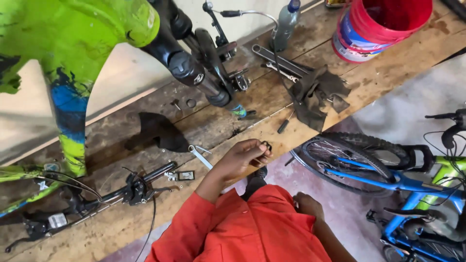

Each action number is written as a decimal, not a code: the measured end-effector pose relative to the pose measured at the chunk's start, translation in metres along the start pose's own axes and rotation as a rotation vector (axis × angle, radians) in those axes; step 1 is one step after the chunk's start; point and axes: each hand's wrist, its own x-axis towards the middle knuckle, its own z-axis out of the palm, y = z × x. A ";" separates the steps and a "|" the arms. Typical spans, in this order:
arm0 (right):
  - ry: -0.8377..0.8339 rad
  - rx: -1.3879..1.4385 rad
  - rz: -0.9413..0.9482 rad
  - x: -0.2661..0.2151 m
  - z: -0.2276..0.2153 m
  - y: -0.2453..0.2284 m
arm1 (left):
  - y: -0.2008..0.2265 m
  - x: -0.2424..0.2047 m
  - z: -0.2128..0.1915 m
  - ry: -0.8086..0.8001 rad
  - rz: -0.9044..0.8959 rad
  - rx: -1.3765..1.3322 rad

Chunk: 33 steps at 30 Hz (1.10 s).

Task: Installing a front suspension fork into a bicycle frame, including greasing the headset and assembling components.

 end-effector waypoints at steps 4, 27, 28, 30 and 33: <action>-0.068 0.144 0.241 -0.011 -0.014 0.001 | 0.007 -0.003 -0.009 0.041 0.021 0.026; 0.822 1.702 -0.374 -0.075 -0.177 0.005 | 0.015 -0.021 -0.020 0.126 0.078 -0.003; 0.796 1.729 -0.374 -0.068 -0.172 0.007 | 0.017 -0.024 -0.020 0.149 0.079 -0.031; 0.761 1.752 -0.382 -0.062 -0.170 0.003 | 0.020 -0.029 -0.019 0.180 0.086 -0.061; 0.703 1.841 -0.553 -0.066 -0.174 -0.010 | 0.021 -0.033 -0.019 0.179 0.110 -0.093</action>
